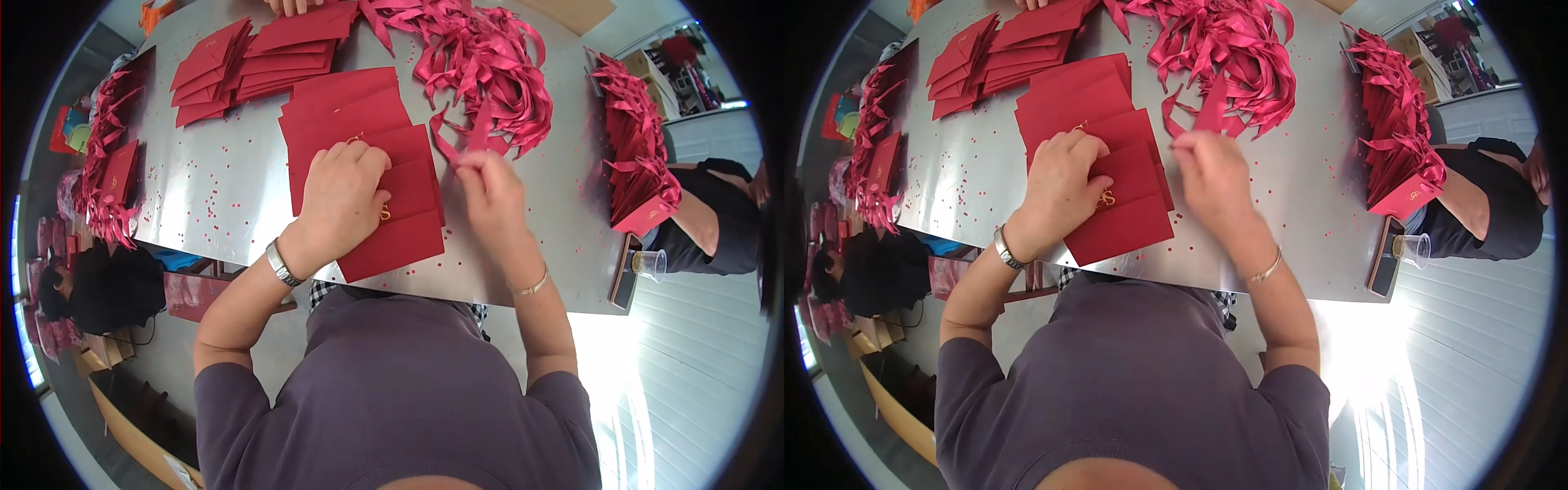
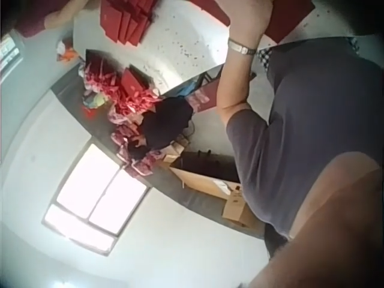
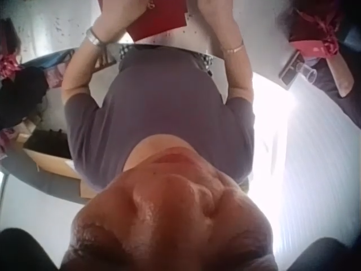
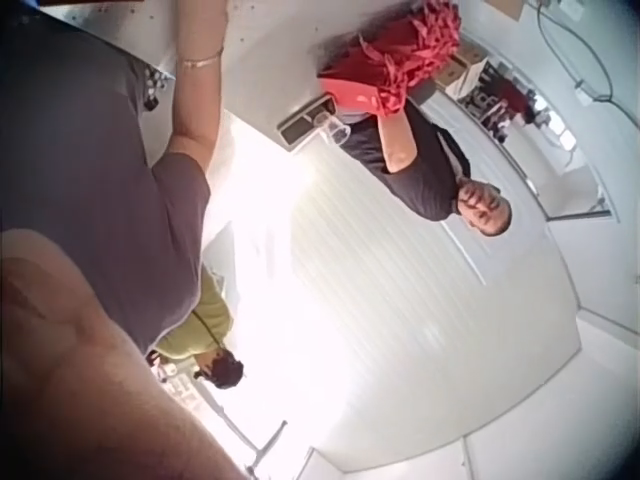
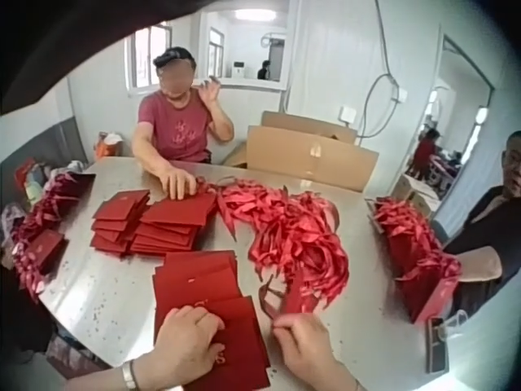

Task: The person assembles gift bags by threading ribbons into the bags to create handles and stacks the bags on the table by hand.

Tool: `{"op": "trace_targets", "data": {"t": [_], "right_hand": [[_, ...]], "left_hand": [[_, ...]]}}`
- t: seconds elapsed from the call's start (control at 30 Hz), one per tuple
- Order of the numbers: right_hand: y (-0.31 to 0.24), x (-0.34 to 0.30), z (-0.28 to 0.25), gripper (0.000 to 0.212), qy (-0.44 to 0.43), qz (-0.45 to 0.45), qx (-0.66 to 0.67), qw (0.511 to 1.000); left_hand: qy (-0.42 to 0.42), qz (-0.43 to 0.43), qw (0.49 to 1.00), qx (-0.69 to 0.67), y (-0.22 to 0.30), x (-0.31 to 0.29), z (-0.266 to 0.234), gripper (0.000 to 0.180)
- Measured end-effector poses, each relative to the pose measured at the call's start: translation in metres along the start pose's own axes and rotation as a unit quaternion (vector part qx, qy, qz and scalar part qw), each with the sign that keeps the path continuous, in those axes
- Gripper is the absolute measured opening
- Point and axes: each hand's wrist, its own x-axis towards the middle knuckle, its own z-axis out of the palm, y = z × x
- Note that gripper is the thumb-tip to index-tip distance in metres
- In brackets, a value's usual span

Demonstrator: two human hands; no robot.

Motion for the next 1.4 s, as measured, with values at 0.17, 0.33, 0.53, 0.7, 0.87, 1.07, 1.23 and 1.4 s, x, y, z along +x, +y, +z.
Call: {"op": "trace_targets", "data": {"t": [0.17, 0.33, 0.53, 0.7, 0.87, 1.07, 1.23, 1.4], "right_hand": [[-0.031, -0.021, 0.019, 0.01, -0.004, 0.019, 0.017, 1.0], [-0.035, -0.019, 0.028, 0.01, 0.021, 0.057, 0.042, 0.997], [-0.036, -0.014, 0.034, 0.008, 0.024, 0.056, 0.033, 0.998], [-0.039, -0.01, 0.036, 0.008, 0.0, 0.113, 0.048, 0.992], [-0.037, 0.002, 0.032, 0.009, -0.023, -0.081, -0.08, 0.993], [-0.036, 0.008, 0.033, 0.011, -0.074, -0.132, -0.122, 0.981], [-0.039, 0.006, 0.033, 0.007, -0.075, -0.062, -0.071, 0.993], [-0.039, -0.007, 0.032, 0.008, -0.027, 0.007, -0.017, 0.999]], "left_hand": [[-0.028, -0.034, 0.994, -0.096, 0.005, 0.009, 0.0, 0.026], [-0.068, -0.043, 0.98, -0.179, -0.005, 0.011, 0.0, 0.028], [-0.106, -0.092, 0.956, -0.259, -0.005, 0.01, 0.003, 0.024], [-0.075, -0.087, 0.959, -0.258, -0.003, 0.005, 0.009, 0.025], [-0.079, -0.078, 0.968, -0.226, 0.0, 0.003, 0.011, 0.023], [-0.034, -0.047, 0.971, -0.231, -0.005, -0.003, 0.022, 0.022], [-0.063, -0.095, 0.953, -0.279, -0.011, 0.001, 0.017, 0.025], [-0.092, -0.106, 0.943, -0.301, -0.022, 0.006, 0.018, 0.026]]}}
